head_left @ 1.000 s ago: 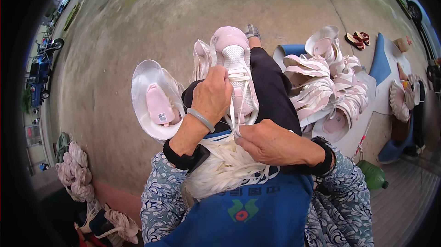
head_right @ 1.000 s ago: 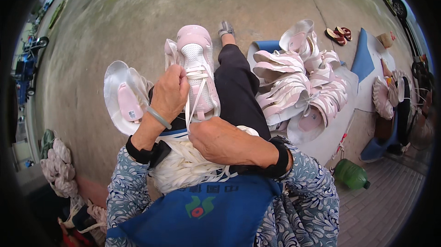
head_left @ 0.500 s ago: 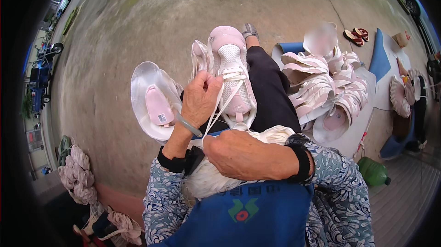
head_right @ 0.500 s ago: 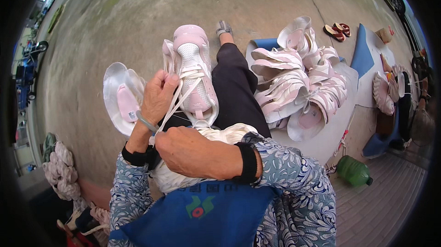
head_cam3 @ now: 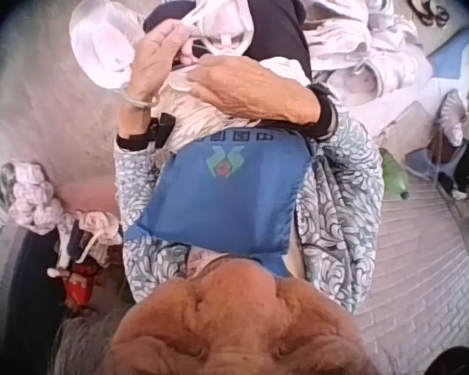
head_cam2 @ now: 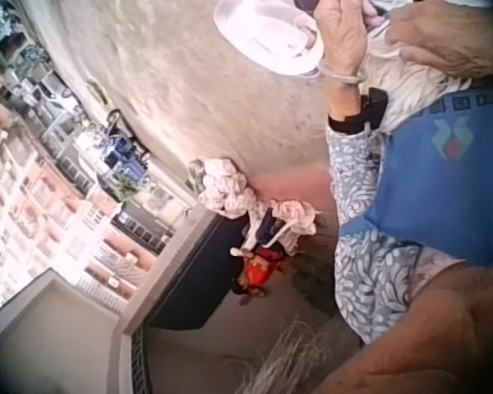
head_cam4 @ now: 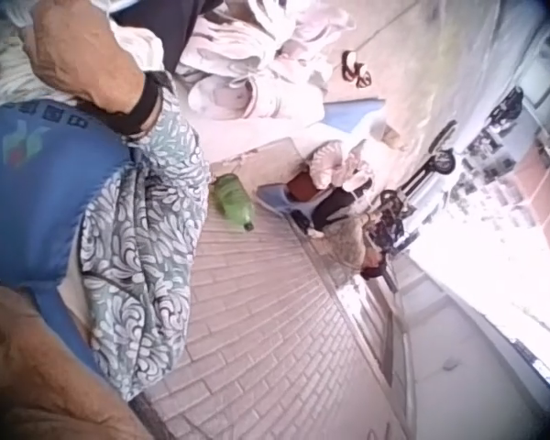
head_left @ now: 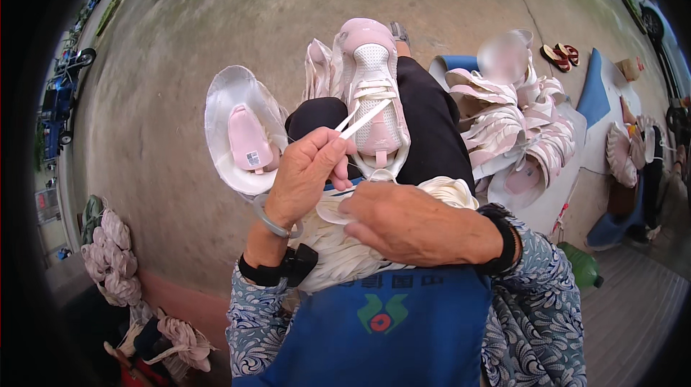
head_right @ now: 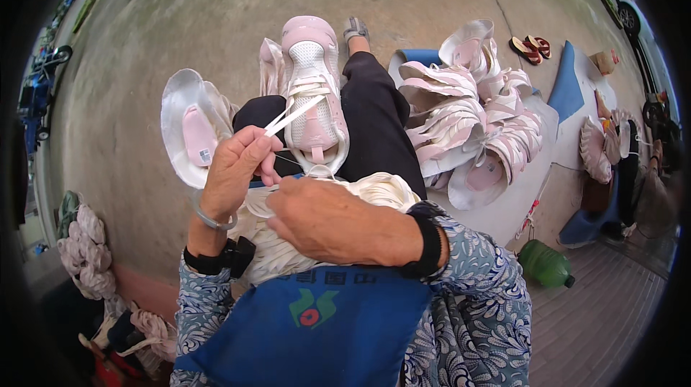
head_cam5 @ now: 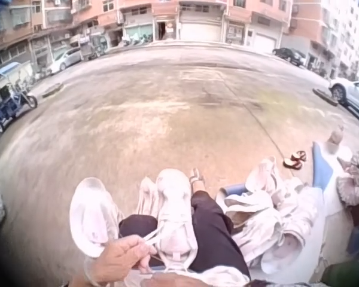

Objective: Lacing a pink and white sneaker while sitting outside.

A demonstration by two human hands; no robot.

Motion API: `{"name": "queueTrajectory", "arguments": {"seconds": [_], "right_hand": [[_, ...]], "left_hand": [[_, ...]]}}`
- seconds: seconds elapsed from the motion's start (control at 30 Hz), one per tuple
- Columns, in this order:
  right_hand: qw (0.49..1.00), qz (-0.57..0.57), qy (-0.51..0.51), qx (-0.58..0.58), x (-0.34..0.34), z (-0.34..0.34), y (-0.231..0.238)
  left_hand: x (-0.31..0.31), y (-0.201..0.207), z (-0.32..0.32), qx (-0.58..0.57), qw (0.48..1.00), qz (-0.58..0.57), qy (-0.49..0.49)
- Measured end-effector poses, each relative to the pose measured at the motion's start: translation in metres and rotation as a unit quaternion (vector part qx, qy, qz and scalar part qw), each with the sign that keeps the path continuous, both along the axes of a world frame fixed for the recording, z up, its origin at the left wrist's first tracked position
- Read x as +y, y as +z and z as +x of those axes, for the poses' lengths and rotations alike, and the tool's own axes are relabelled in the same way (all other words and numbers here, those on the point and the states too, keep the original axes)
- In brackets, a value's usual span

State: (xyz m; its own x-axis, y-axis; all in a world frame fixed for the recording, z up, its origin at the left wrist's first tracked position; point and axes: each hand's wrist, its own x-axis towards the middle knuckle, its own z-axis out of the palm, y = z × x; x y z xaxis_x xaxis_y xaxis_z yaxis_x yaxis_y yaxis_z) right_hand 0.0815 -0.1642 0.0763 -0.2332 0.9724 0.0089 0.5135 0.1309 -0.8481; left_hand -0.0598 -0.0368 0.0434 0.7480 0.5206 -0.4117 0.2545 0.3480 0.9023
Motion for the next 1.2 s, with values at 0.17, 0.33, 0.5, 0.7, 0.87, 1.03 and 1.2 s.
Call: {"name": "queueTrajectory", "arguments": {"seconds": [0.17, 0.33, 0.5, 0.7, 0.87, 1.03, 1.2], "right_hand": [[0.988, -0.113, -0.104, 0.003, 0.003, 0.045, -0.012], [0.989, -0.061, -0.135, 0.027, 0.011, 0.037, -0.014], [0.996, -0.005, -0.064, -0.06, 0.013, 0.039, -0.025], [0.987, -0.013, -0.153, -0.037, 0.008, 0.071, 0.003], [0.785, 0.039, -0.314, 0.532, -0.018, 0.135, -0.023], [0.623, 0.069, -0.4, 0.668, -0.059, 0.223, -0.02], [0.637, 0.139, -0.497, 0.572, -0.085, 0.281, -0.021]], "left_hand": [[-0.043, 0.018, 0.006, -0.07, 0.985, 0.098, -0.124], [-0.054, 0.018, 0.007, -0.152, 0.98, 0.049, -0.119], [-0.044, 0.032, -0.003, -0.135, 0.97, -0.075, -0.19], [-0.001, -0.002, -0.065, -0.186, 0.966, -0.131, 0.123], [0.035, -0.047, -0.154, -0.41, 0.825, -0.222, 0.319], [0.079, -0.047, -0.263, -0.446, 0.776, -0.184, 0.406], [0.103, -0.022, -0.293, -0.47, 0.767, -0.088, 0.428]]}}
